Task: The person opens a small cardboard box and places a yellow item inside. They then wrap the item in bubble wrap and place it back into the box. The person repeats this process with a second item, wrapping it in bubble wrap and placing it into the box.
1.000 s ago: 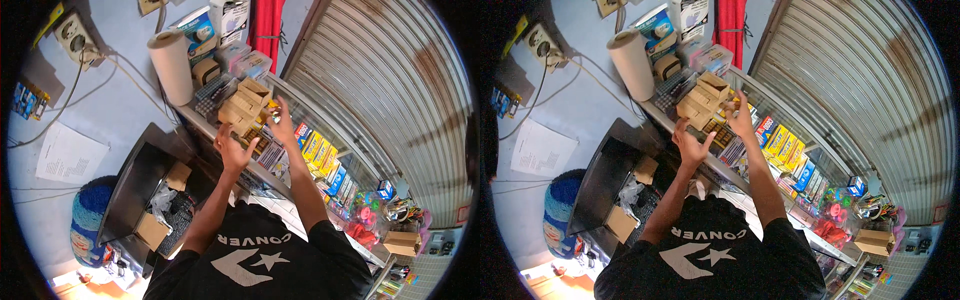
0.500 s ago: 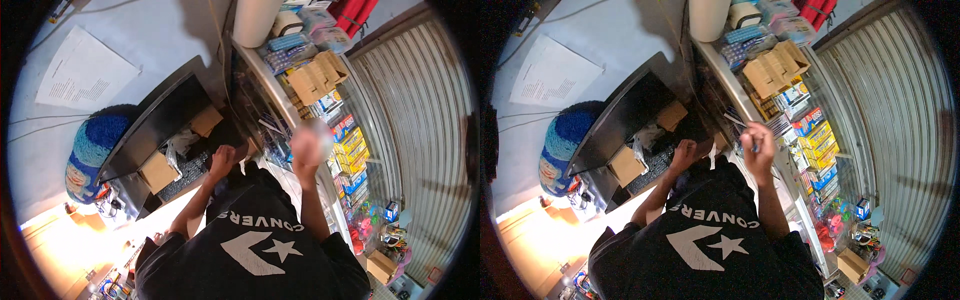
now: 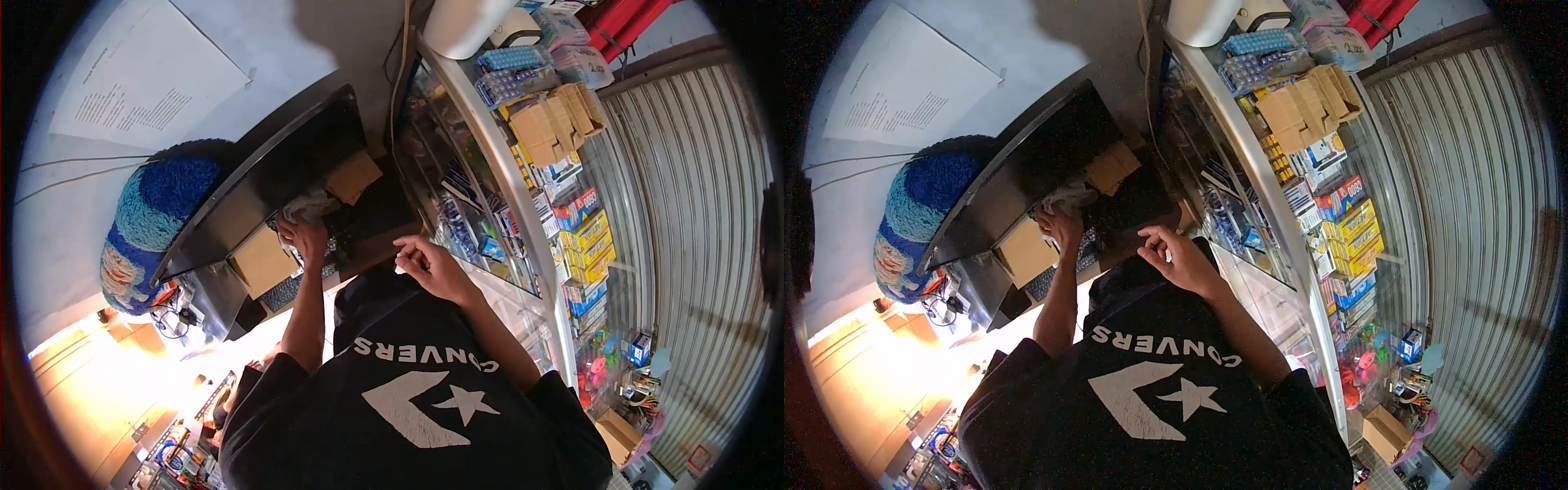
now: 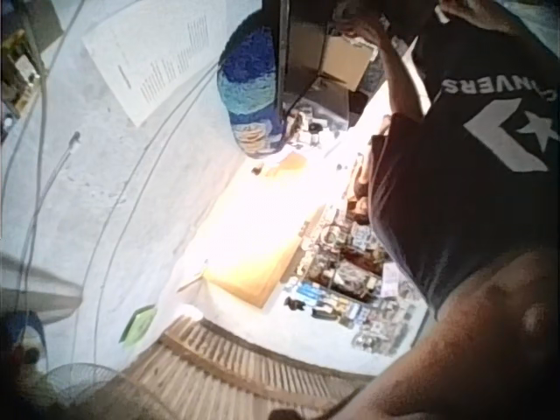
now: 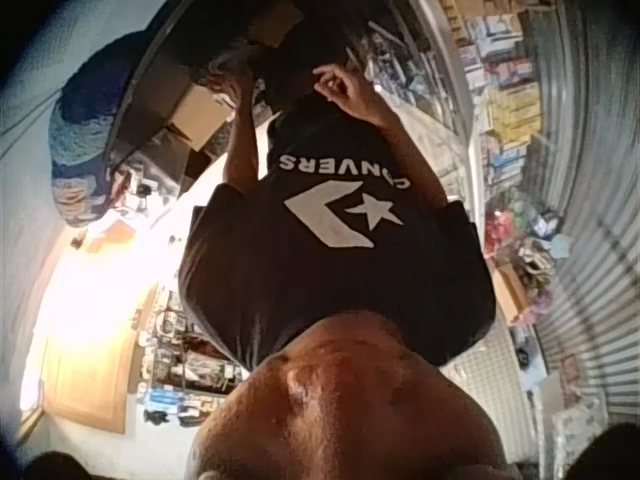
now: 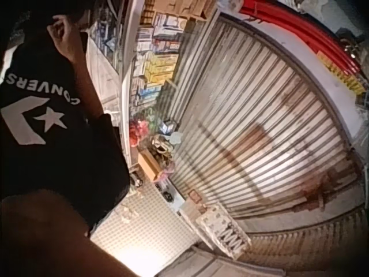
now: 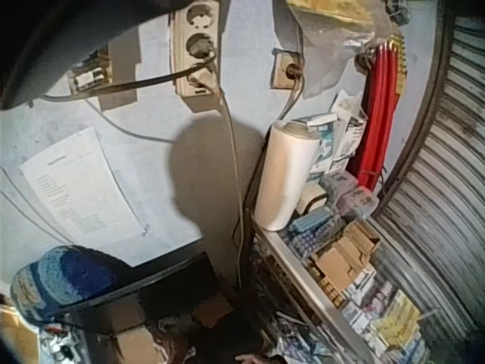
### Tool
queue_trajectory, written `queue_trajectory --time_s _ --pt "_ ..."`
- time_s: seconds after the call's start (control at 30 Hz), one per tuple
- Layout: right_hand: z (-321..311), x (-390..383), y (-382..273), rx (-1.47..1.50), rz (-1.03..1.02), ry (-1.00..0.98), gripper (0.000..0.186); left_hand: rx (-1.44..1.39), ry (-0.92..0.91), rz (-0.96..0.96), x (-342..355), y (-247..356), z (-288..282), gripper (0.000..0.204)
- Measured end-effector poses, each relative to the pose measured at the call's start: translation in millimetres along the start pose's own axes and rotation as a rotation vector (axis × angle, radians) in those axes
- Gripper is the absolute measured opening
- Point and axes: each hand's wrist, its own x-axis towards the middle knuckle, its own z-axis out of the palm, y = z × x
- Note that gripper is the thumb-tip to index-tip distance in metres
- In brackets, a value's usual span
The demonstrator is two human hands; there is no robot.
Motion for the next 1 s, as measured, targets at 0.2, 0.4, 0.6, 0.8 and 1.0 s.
queue_trajectory --time_s 0.2,0.4,0.6,0.8,1.0 --pt "-4 6 9 -0.086 -0.002 0.037 0.037 -0.049 -0.066 -0.158 18 -24 -1 0.043" --pt "5 8 26 -0.064 0.042 0.039 0.037 -0.731 -0.059 0.039 8 -18 -47 0.026" --pt "44 35 71 0.244 0.118 0.048 0.041 -1.148 -0.295 -0.068 -33 51 -116 0.033" --pt "48 51 58 0.555 0.289 0.124 0.027 -0.948 -0.507 0.274 -64 79 -140 0.055" --pt "31 36 62 0.561 0.271 0.195 0.013 -1.267 -0.764 -0.188 -66 99 -146 0.046"
